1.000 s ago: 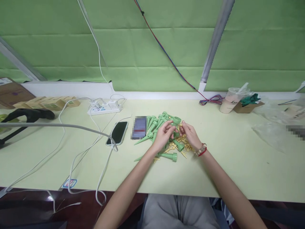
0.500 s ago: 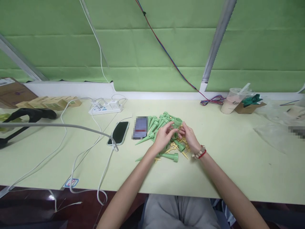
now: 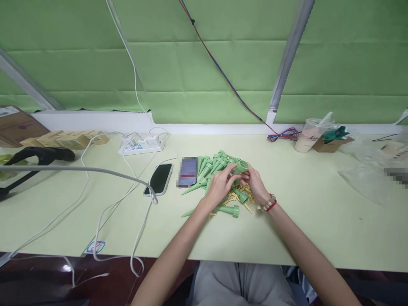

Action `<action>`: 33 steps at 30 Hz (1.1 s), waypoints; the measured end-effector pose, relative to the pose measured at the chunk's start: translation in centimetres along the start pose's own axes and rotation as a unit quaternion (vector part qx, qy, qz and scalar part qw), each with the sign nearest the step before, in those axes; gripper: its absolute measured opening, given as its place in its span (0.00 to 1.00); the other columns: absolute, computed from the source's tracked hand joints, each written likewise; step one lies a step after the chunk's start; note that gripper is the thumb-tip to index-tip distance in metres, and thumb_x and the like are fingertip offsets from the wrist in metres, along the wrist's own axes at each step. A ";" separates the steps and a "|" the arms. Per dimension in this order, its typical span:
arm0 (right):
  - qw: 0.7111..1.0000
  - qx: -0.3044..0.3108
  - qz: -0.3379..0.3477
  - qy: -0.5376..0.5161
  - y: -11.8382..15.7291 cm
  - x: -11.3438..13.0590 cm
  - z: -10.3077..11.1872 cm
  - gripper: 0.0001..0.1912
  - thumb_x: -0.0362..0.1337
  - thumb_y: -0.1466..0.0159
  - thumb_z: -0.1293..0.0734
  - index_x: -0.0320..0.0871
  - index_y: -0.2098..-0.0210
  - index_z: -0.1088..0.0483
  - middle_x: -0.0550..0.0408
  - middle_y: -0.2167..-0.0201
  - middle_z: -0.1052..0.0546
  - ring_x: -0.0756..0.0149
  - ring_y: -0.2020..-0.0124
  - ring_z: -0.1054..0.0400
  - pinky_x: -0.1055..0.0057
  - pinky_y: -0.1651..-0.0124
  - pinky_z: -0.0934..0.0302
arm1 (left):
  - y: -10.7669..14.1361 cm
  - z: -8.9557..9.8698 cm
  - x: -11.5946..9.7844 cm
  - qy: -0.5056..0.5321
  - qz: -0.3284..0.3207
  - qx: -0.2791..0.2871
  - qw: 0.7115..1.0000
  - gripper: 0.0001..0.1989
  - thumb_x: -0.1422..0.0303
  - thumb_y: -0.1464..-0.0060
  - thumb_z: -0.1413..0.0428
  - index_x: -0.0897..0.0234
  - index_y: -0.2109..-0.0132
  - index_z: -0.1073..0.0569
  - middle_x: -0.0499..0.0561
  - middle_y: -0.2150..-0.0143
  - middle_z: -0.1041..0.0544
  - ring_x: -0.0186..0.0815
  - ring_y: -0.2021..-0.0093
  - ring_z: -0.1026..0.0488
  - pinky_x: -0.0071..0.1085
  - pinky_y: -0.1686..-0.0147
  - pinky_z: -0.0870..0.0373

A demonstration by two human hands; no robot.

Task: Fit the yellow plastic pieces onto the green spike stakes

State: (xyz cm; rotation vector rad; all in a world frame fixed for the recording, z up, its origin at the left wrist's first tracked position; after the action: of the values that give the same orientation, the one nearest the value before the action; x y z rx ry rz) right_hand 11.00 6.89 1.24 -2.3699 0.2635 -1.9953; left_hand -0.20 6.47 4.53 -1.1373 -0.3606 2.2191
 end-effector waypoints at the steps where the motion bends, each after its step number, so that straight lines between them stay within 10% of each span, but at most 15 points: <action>1: 1.000 0.001 -0.001 -0.003 0.0 0.0 0.0 0.26 0.61 0.45 0.44 0.45 0.82 0.50 0.65 0.86 0.50 0.74 0.86 0.48 0.73 0.81 0.49 | 0.0 0.0 -0.1 -0.005 -0.001 -0.003 1.000 0.18 0.60 0.45 0.51 0.61 0.49 0.35 0.50 0.66 0.27 0.33 0.70 0.32 0.29 0.67 0.38; 9: 0.987 0.016 0.118 0.109 0.8 1.8 0.3 0.20 0.53 0.41 0.42 0.45 0.79 0.44 0.63 0.85 0.42 0.73 0.83 0.46 0.73 0.77 0.48 | -0.3 -1.4 1.3 0.224 0.092 0.008 0.970 0.19 0.59 0.44 0.54 0.68 0.52 0.37 0.46 0.78 0.32 0.29 0.79 0.37 0.25 0.77 0.40; 19: 0.996 -0.005 -0.040 -0.077 0.1 -0.9 -0.2 0.25 0.58 0.46 0.39 0.45 0.81 0.49 0.67 0.85 0.54 0.78 0.87 0.56 0.77 0.85 0.56 | -0.1 -0.2 0.7 0.011 0.017 -0.019 1.000 0.18 0.61 0.46 0.49 0.61 0.50 0.33 0.49 0.68 0.27 0.29 0.75 0.35 0.26 0.73 0.40; 25: 0.998 -0.027 0.049 0.041 0.2 0.6 1.2 0.20 0.56 0.42 0.43 0.44 0.73 0.41 0.63 0.83 0.41 0.75 0.85 0.46 0.76 0.83 0.48 | -0.2 -0.2 0.6 0.063 0.026 -0.017 0.998 0.20 0.57 0.47 0.49 0.64 0.50 0.32 0.48 0.74 0.27 0.31 0.76 0.35 0.26 0.74 0.41; 29: 0.996 0.007 0.067 0.062 -0.1 0.9 1.2 0.20 0.53 0.43 0.40 0.47 0.58 0.38 0.56 0.66 0.30 0.73 0.80 0.37 0.75 0.82 0.43 | 0.1 -1.0 0.6 0.068 0.043 0.002 0.997 0.19 0.57 0.47 0.50 0.63 0.52 0.30 0.48 0.75 0.27 0.32 0.77 0.35 0.27 0.75 0.43; 33: 0.990 0.020 0.094 0.100 -0.5 1.7 1.2 0.16 0.48 0.46 0.35 0.43 0.66 0.32 0.55 0.66 0.29 0.76 0.80 0.39 0.77 0.82 0.43 | 0.5 -2.1 -0.7 0.008 0.008 0.054 0.998 0.18 0.58 0.45 0.53 0.61 0.53 0.28 0.49 0.74 0.27 0.33 0.75 0.35 0.28 0.74 0.43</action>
State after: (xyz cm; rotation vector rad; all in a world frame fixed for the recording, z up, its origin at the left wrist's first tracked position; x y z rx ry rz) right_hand 12.53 7.05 2.74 -2.0368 0.4325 -2.1248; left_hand 1.59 5.58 3.50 -1.1033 -0.2215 2.2142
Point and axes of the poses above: each hand's wrist, its own y-axis away from the middle knuckle, its own z-axis out of the back of the hand, x = y × z, the point moved 8 cm from there along -y, towards the middle knuckle
